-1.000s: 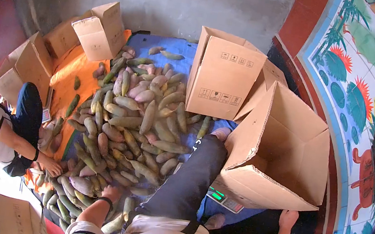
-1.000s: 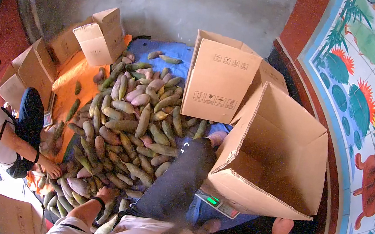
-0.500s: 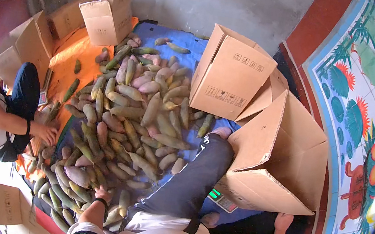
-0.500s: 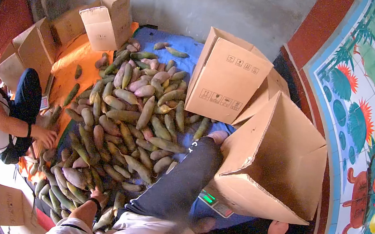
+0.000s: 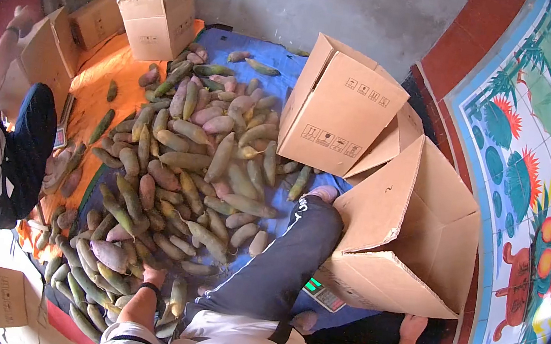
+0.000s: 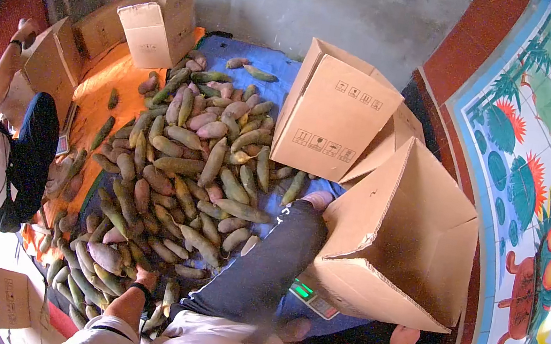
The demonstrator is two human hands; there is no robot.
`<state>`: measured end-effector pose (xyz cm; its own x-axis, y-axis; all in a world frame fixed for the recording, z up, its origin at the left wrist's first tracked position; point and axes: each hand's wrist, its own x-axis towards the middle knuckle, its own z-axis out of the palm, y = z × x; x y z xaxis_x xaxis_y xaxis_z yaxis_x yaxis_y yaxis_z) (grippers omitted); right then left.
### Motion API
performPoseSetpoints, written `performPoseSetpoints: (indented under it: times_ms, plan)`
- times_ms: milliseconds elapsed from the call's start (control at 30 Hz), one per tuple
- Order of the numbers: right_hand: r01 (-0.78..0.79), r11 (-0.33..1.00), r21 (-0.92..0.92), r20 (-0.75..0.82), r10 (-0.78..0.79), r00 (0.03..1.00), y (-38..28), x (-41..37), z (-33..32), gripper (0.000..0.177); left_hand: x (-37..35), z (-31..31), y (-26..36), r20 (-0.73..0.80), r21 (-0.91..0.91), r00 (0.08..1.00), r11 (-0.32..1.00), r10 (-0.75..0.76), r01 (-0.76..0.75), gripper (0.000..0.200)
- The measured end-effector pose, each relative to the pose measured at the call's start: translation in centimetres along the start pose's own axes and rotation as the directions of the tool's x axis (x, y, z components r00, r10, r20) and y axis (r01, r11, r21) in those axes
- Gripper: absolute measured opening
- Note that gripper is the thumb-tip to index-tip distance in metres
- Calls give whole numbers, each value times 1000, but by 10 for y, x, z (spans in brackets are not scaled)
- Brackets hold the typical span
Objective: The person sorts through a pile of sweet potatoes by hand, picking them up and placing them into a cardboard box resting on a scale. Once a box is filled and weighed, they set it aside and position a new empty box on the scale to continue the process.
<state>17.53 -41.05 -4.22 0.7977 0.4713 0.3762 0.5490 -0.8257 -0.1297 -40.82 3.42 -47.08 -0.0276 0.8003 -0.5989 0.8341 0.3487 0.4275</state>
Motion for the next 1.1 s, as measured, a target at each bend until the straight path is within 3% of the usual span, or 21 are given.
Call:
performPoseSetpoints:
  times_ms: [33,67,133,200,233,333,433,533,633,700,733,767,833,933,1100]
  plan:
    - [14,999,-31,-5,-14,1000,2,0,1,21,-6,-4,1,7,60,988,986,155,-155,99]
    - [27,998,-63,-10,-28,1000,3,-1,1,21,-4,-3,1,7,63,988,986,156,-156,99]
    - [6,1000,-28,12,-6,1000,5,-3,1,22,-1,9,4,-60,-97,996,993,62,-68,98]
    - [-11,1000,3,31,11,999,-1,0,-3,23,28,28,-15,10,138,991,982,-131,129,94]
    - [-13,1000,-15,27,14,1000,-13,0,-10,23,12,16,4,45,261,973,943,-226,207,92]
    - [-21,1000,-16,30,21,999,-19,1,-13,23,-90,-65,113,16,-62,982,980,-190,191,85]
    - [-30,1000,-4,77,30,997,-13,1,-13,25,18,1,8,160,247,987,969,-18,-23,79]
    - [-15,1000,-10,100,16,995,-12,0,-13,26,-47,-52,89,189,186,975,979,-118,82,78]
    - [-17,1000,-26,107,20,994,-21,3,-18,26,52,12,-8,314,270,948,952,52,-141,77]
    - [-39,998,-40,131,44,990,-20,3,-19,26,9,-11,31,218,161,975,987,-48,13,76]
    - [-56,998,-41,144,61,988,-16,2,-16,26,-41,-43,81,168,96,981,992,-98,83,76]
    - [-71,997,-41,157,77,985,-14,2,-14,26,-50,-54,97,169,95,981,992,-98,82,76]
    - [-60,997,-40,149,65,987,-19,3,-16,27,-58,-66,111,191,229,982,972,3,-47,68]
    - [-65,997,-35,156,70,985,-22,3,-19,28,58,13,7,375,148,902,946,216,-288,64]
    - [-87,996,-21,171,90,981,-26,3,-21,28,-7,-17,57,247,-62,968,997,52,-38,47]
